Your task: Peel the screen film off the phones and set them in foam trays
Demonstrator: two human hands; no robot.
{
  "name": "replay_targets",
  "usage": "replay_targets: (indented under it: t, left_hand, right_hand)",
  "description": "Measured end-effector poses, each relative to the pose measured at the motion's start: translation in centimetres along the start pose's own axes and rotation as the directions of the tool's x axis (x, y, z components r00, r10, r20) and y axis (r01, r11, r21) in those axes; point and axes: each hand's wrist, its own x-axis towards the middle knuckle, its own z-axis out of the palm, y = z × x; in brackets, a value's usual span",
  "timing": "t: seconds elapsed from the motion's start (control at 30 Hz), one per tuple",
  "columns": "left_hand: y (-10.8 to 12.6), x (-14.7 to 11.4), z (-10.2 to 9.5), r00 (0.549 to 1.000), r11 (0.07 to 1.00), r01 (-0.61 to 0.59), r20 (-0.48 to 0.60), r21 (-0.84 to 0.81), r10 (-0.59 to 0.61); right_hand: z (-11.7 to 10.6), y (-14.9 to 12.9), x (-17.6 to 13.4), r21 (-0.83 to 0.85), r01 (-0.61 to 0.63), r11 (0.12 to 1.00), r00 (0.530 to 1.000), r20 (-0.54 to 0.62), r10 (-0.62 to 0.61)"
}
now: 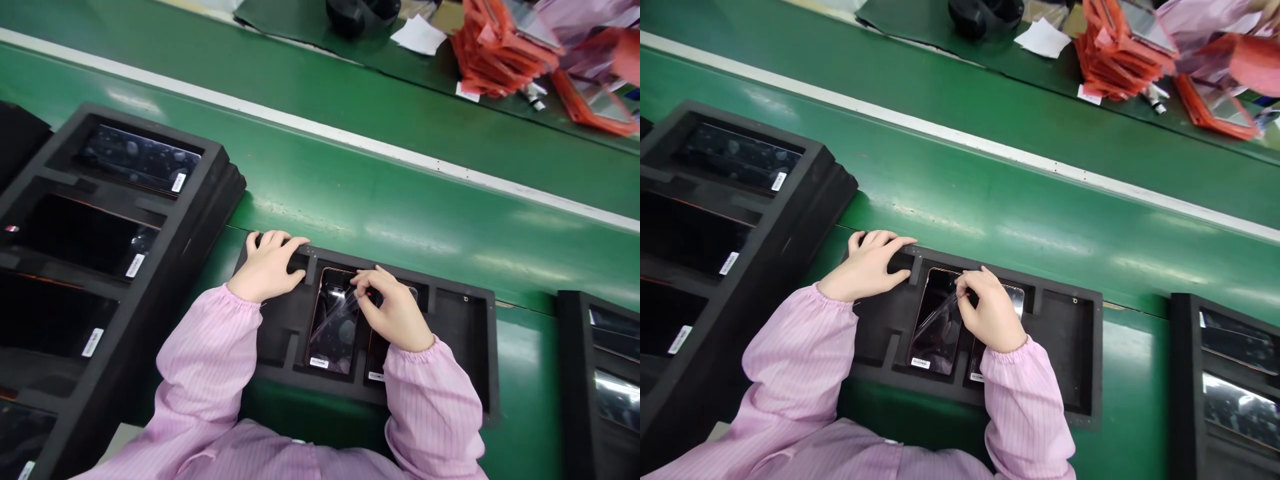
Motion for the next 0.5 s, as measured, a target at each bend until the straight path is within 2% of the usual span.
replay_targets:
  t: [0.1,0.17,0.23,0.3,0.37,0.43,0.5]
  left_hand:
    - [0.2,-0.2,0.1,1.0,1.0,-0.023,0.006,0.0,0.023]
    - [0.7,-0.4,0.0,0.998,0.998,-0.055,0.035,-0.011,0.055]
    - [1.2,-0.6,-0.2,0.989,0.994,-0.105,0.1,-0.038,0.108]
    - [1.5,-0.7,-0.4,0.974,0.987,-0.148,0.166,-0.066,0.157]
    - [1.7,-0.7,-0.5,0.963,0.984,-0.163,0.202,-0.076,0.176]
    - [1.7,-0.7,-0.6,0.964,0.985,-0.159,0.203,-0.069,0.17]
    - [1.7,-0.6,-0.5,0.973,0.986,-0.154,0.166,-0.062,0.162]
  right_hand:
    - [0.2,-0.5,0.1,-0.049,0.006,0.999,0.999,-0.037,-0.008]
    - [1.0,-1.4,-0.1,-0.065,0.054,0.996,0.997,-0.045,-0.057]
    - [2.5,-2.7,-0.5,-0.049,0.189,0.981,0.982,-0.015,-0.19]
    - [4.3,-4.1,-1.1,-0.014,0.369,0.929,0.929,0.024,-0.368]
    - [5.7,-5.0,-1.6,0.01,0.483,0.876,0.875,0.034,-0.483]
    - [6.0,-5.2,-1.8,0.029,0.494,0.869,0.869,0.023,-0.495]
    - [5.6,-4.9,-1.7,0.068,0.439,0.896,0.898,0.005,-0.44]
